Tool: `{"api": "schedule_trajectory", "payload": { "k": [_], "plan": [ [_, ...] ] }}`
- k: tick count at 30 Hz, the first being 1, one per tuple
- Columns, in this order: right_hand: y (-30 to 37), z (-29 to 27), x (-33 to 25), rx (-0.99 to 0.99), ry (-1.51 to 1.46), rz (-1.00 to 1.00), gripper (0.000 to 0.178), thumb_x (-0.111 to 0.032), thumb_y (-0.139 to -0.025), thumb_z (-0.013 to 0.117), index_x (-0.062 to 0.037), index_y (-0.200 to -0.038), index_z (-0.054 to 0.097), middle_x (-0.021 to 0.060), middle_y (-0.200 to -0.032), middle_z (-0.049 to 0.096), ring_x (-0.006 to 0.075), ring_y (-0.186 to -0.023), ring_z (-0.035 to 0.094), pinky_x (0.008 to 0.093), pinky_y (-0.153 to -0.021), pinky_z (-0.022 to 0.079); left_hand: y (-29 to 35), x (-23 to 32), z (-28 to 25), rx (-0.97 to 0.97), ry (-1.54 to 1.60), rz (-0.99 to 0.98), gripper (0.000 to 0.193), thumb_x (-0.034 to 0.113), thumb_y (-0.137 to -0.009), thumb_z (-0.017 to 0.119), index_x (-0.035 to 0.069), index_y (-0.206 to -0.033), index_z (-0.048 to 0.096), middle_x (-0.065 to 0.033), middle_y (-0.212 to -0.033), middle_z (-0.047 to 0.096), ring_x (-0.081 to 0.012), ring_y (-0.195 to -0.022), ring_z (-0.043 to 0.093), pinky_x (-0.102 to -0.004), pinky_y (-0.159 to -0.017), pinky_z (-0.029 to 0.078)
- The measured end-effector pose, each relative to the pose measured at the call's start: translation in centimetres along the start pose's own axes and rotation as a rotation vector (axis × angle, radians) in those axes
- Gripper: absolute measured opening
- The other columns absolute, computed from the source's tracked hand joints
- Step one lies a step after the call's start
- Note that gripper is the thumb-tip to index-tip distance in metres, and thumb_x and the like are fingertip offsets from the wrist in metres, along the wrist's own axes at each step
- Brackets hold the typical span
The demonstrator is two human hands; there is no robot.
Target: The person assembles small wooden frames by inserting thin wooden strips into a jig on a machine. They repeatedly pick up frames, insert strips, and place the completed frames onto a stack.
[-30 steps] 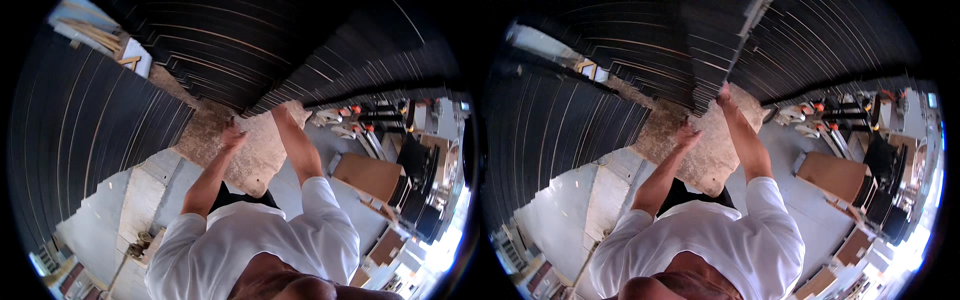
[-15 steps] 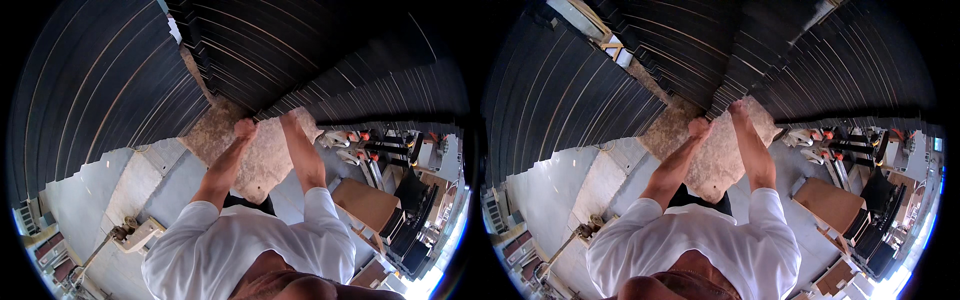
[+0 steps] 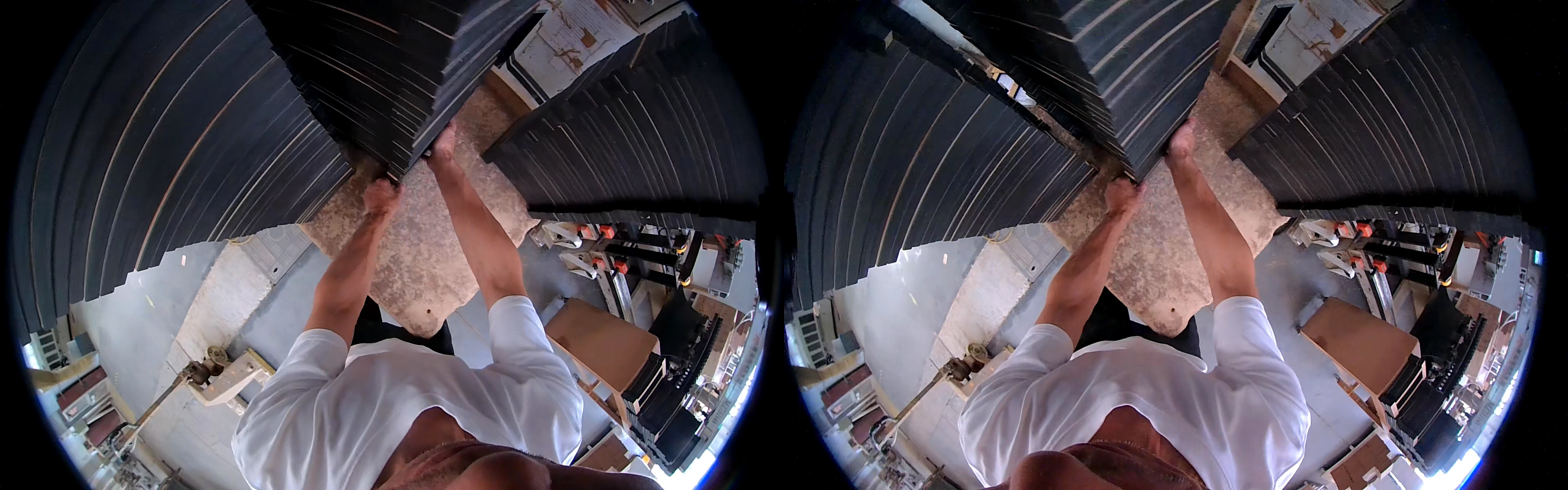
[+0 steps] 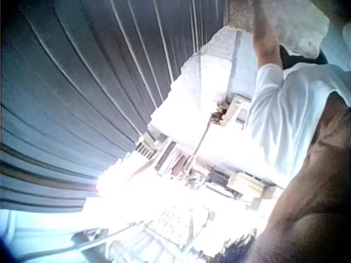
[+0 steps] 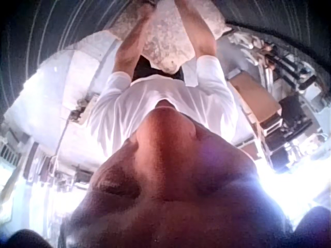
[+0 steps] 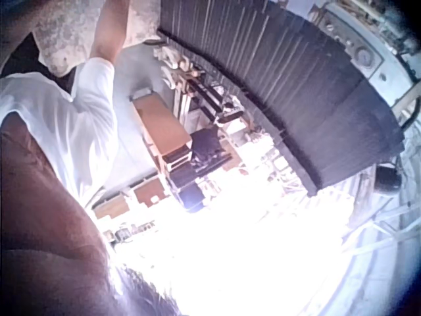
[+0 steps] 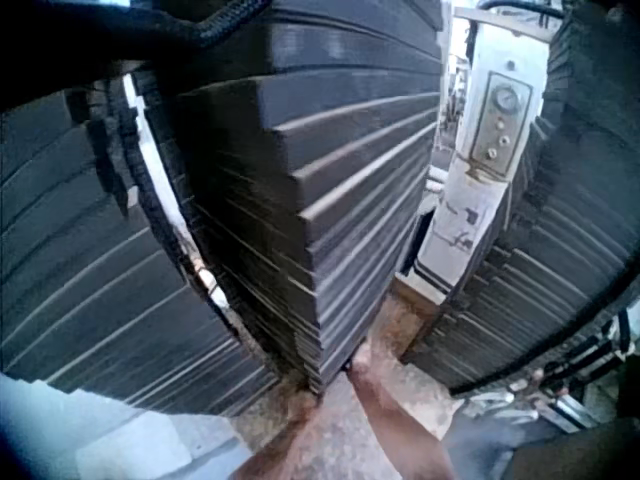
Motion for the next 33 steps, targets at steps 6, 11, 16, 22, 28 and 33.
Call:
{"api": "schedule_trajectory", "payload": {
  "k": [6,11,16,22,28,33],
  "plan": [
    [-3.6,2.2,2.9,0.063,0.145,0.05,0.059,-0.053,-0.094,0.028,-0.0111,-0.126,0.056,0.0085,-0.122,0.061,0.0235,-0.112,0.055,0.04,-0.096,0.043,-2.6,-2.3,-1.5,-0.087,0.125,-0.069,0.043,0.046,-0.076,0.07,0.003,-0.077,0.07,-0.0172,-0.08,0.07,-0.0332,-0.081,0.069,-0.0438,-0.073,0.055],
    [-4.9,3.3,4.0,0.116,0.224,0.153,0.071,-0.059,-0.093,0.026,-0.0044,-0.132,0.05,0.0104,-0.129,0.057,0.0278,-0.117,0.052,0.0401,-0.098,0.04,-2.5,-0.3,-3.9,0.117,0.033,-0.109,0.038,0.039,-0.08,0.066,0.002,-0.074,0.069,-0.0189,-0.076,0.068,-0.035,-0.077,0.068,-0.044,-0.069,0.055],
    [-3.2,5.2,3.0,0.279,0.455,0.049,0.087,-0.064,-0.092,0.02,0.0087,-0.127,0.052,0.0273,-0.131,0.053,0.0375,-0.127,0.046,0.0393,-0.106,0.035,-2.9,-0.2,-3.8,0.094,0.093,-0.231,0.031,0.031,-0.082,0.063,0.002,-0.075,0.068,-0.0227,-0.08,0.067,-0.0369,-0.078,0.067,-0.0447,-0.069,0.054],
    [0.3,7.6,1.0,0.283,0.646,0.036,0.081,-0.059,-0.093,0.017,0.0042,-0.132,0.049,0.0277,-0.135,0.048,0.0423,-0.129,0.041,0.043,-0.108,0.032,-3.6,-1.6,-1.7,0.217,-0.097,-0.132,0.031,0.031,-0.083,0.061,0.003,-0.072,0.067,-0.0179,-0.077,0.069,-0.0339,-0.077,0.068,-0.0424,-0.068,0.055],
    [-0.5,5.8,0.7,0.164,0.686,0.008,0.08,-0.059,-0.092,0.018,0.0022,-0.131,0.051,0.0283,-0.135,0.048,0.0421,-0.13,0.041,0.0427,-0.108,0.031,-3.5,-0.5,-2.6,0.092,0.028,-0.331,0.036,0.038,-0.084,0.062,0.003,-0.076,0.068,-0.0145,-0.083,0.07,-0.0308,-0.078,0.069,-0.0403,-0.068,0.055],
    [-0.8,6.6,1.6,0.009,0.411,0.046,0.08,-0.06,-0.092,0.023,0.0037,-0.13,0.051,0.0271,-0.133,0.051,0.0394,-0.126,0.047,0.0408,-0.106,0.034,-5.1,-4.8,1.1,0.18,-0.112,-0.156,0.04,0.04,-0.083,0.063,0.001,-0.081,0.068,-0.0186,-0.086,0.069,-0.0319,-0.079,0.068,-0.0397,-0.068,0.055]
  ]
}}
Point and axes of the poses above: each hand's wrist, its own y-axis away from the middle knuckle, its own z-axis out of the palm, x = y × z, the point moved 2 cm from there along -y, towards the middle knuckle
